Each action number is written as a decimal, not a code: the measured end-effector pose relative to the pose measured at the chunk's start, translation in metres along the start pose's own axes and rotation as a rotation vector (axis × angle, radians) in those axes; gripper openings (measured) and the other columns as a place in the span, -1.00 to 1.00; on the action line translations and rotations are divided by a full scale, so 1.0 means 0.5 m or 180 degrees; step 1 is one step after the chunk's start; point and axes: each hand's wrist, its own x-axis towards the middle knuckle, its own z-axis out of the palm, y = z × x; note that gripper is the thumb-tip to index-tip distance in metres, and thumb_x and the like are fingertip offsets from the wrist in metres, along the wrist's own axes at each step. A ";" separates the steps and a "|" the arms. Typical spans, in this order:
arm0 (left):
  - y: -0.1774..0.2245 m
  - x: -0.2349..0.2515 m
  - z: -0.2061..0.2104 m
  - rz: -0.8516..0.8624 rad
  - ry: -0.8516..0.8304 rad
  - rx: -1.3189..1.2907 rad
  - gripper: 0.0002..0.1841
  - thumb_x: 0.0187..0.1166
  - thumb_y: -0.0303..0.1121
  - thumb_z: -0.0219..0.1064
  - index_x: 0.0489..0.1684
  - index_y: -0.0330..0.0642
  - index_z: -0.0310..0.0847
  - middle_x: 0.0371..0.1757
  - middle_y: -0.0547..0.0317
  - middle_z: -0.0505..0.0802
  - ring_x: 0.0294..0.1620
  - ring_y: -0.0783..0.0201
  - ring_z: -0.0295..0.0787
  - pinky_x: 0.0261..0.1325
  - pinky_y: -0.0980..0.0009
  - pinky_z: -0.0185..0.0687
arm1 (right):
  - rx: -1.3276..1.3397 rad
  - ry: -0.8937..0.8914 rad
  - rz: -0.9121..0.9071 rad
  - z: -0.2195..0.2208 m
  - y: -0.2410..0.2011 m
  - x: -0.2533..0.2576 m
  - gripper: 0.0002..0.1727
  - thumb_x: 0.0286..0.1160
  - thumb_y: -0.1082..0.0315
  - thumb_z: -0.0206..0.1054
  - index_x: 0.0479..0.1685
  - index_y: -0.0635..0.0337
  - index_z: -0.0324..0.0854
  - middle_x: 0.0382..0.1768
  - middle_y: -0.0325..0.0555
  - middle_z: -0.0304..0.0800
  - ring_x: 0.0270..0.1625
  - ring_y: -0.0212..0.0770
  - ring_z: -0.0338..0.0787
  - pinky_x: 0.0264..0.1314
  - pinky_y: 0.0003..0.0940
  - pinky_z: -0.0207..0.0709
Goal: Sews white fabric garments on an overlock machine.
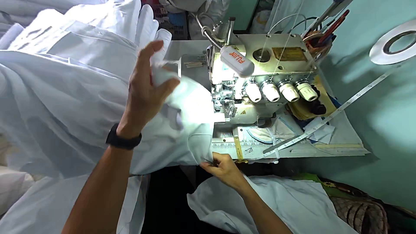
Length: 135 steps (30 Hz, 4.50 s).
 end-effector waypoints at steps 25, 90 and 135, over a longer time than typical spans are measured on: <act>0.160 -0.398 0.116 -0.0658 -0.0868 0.1155 -0.66 0.51 -0.29 0.41 0.19 -0.23 0.80 0.47 -0.35 0.69 0.47 -0.38 0.64 0.38 -0.51 0.40 | -0.1541 0.1722 -0.0827 -0.003 -0.082 0.037 -0.58 0.24 0.21 0.49 -0.09 0.44 0.77 -0.38 0.10 0.78 -0.45 -0.07 0.71 -0.45 -0.15 0.50; 0.060 -0.100 0.163 0.0664 -0.0518 0.1319 -0.81 0.57 -0.46 0.30 -0.14 -0.23 0.88 -0.13 -0.01 0.85 -0.13 0.07 0.79 -0.12 0.18 0.66 | 0.1391 0.0478 -0.0523 -0.024 0.025 -0.052 -0.64 0.34 0.37 0.53 -0.75 0.18 0.53 -0.66 -0.43 0.56 -0.53 -0.79 0.44 -0.47 -0.87 0.28; -0.032 -0.401 0.241 -0.1323 -0.1881 -0.1481 -0.83 0.59 -0.52 0.33 -0.13 -0.43 0.83 -0.04 0.03 0.92 0.03 0.56 0.80 0.22 0.62 0.62 | 0.1875 0.1158 0.1548 0.012 0.050 -0.098 -0.66 0.51 0.64 0.24 -0.65 0.13 0.57 -0.78 -0.38 0.65 -0.76 -0.61 0.46 -0.67 -0.72 0.27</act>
